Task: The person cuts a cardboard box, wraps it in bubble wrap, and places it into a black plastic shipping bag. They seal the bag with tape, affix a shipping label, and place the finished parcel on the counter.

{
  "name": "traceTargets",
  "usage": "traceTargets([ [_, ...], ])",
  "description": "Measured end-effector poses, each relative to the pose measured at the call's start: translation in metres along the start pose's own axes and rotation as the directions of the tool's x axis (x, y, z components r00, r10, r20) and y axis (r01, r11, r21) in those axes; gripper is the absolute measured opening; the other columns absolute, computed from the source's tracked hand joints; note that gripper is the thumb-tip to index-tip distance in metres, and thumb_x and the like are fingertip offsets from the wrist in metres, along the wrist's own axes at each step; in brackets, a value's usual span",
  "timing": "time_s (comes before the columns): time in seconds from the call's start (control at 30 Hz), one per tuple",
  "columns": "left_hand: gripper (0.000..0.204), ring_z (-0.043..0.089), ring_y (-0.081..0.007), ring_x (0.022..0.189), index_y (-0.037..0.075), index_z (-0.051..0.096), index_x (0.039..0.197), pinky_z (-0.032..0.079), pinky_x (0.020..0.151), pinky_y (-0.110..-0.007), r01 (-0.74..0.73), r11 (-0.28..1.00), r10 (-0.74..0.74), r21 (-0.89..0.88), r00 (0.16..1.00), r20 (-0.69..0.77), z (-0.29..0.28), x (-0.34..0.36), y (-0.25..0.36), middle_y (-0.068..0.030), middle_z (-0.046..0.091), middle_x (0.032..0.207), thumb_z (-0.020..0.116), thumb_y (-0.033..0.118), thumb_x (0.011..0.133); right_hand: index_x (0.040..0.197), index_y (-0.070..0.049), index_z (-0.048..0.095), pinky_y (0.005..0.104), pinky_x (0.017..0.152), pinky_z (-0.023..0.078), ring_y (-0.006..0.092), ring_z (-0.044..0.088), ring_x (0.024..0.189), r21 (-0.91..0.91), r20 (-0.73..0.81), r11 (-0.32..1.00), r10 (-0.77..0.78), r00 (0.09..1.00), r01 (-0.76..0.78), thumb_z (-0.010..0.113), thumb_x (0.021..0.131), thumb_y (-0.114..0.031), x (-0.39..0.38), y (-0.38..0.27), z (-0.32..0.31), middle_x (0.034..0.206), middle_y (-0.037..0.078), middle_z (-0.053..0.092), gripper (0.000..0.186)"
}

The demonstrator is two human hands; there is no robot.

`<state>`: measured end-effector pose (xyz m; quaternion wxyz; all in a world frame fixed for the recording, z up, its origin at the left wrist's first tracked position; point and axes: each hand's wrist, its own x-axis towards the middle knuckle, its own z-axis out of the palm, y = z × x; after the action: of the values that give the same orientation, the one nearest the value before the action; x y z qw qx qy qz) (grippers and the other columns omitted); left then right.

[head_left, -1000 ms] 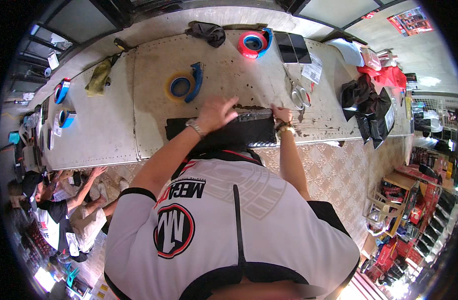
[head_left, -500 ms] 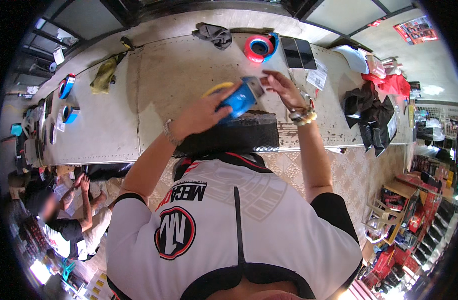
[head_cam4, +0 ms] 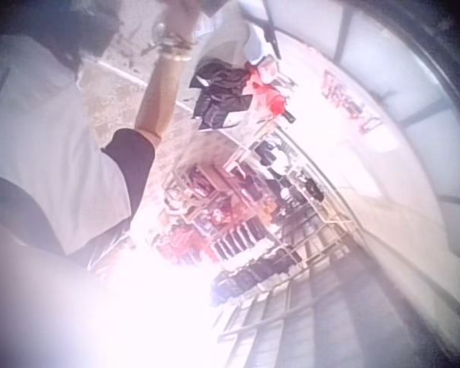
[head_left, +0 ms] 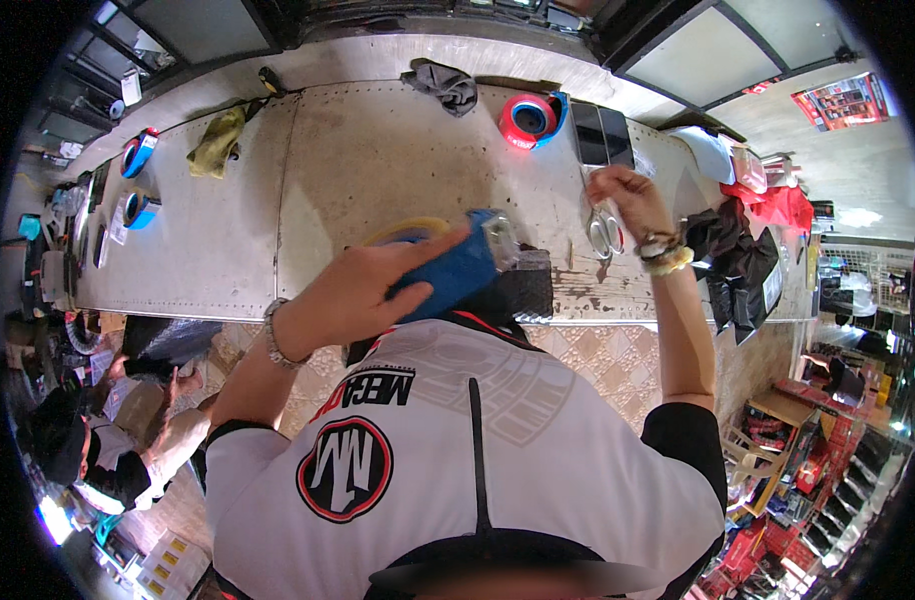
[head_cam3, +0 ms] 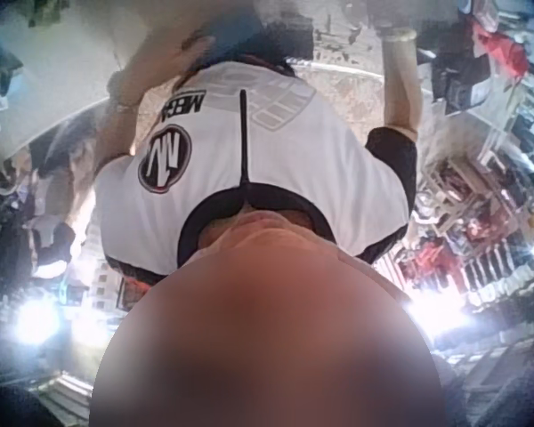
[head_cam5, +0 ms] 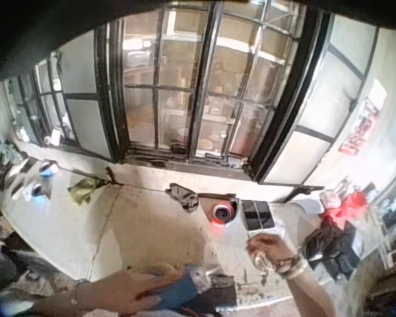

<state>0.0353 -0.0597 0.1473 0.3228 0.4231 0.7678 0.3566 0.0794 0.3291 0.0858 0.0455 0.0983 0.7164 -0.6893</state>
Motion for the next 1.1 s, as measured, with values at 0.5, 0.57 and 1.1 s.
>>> traceTargets([
  [0.5, 0.068, 0.057, -0.0379, 0.104, 0.014, 0.025, 0.152, 0.045, 0.091, -0.043, 0.372, 0.700, -0.211, 0.609, 0.923, -0.321, 0.064, 0.173, -0.218, -0.0256, 0.057, 0.115, 0.054, 0.033, 0.094, 0.084, -0.007, 0.068, 0.0376, 0.075, 0.053, 0.0224, 0.067, 0.080, -0.561, -0.300, 0.627, -0.763, 0.572, 0.541, 0.074, 0.074, -0.014, -0.004, 0.012, 0.220, 0.081, 0.008, 0.067, 0.014],
  [0.57, 0.070, 0.054, -0.0382, 0.111, 0.013, 0.023, 0.152, 0.043, 0.095, -0.043, 0.402, 0.603, -0.114, 0.689, 0.898, -0.425, 0.073, 0.169, -0.232, -0.0269, 0.053, 0.123, 0.053, 0.038, 0.094, 0.084, -0.007, 0.067, 0.0339, 0.067, 0.053, 0.0200, 0.067, 0.072, -0.177, -0.379, 0.887, -0.462, 0.802, 0.428, 0.073, 0.078, -0.013, -0.007, 0.006, 0.206, 0.075, 0.007, 0.065, 0.011],
  [1.1, 0.050, 0.058, -0.0176, 0.108, 0.005, 0.051, 0.127, 0.048, 0.097, -0.038, -0.192, 0.282, 0.236, -0.940, 0.964, -0.126, 0.055, 0.038, -0.130, -0.0031, 0.058, 0.113, 0.066, 0.035, 0.090, 0.092, -0.005, 0.059, 0.0236, 0.068, 0.045, 0.0074, 0.055, 0.074, 0.549, -0.142, 0.818, -0.109, 0.984, 0.170, 0.064, 0.089, -0.018, -0.076, -0.013, 0.208, 0.081, 0.000, 0.057, 0.014],
])
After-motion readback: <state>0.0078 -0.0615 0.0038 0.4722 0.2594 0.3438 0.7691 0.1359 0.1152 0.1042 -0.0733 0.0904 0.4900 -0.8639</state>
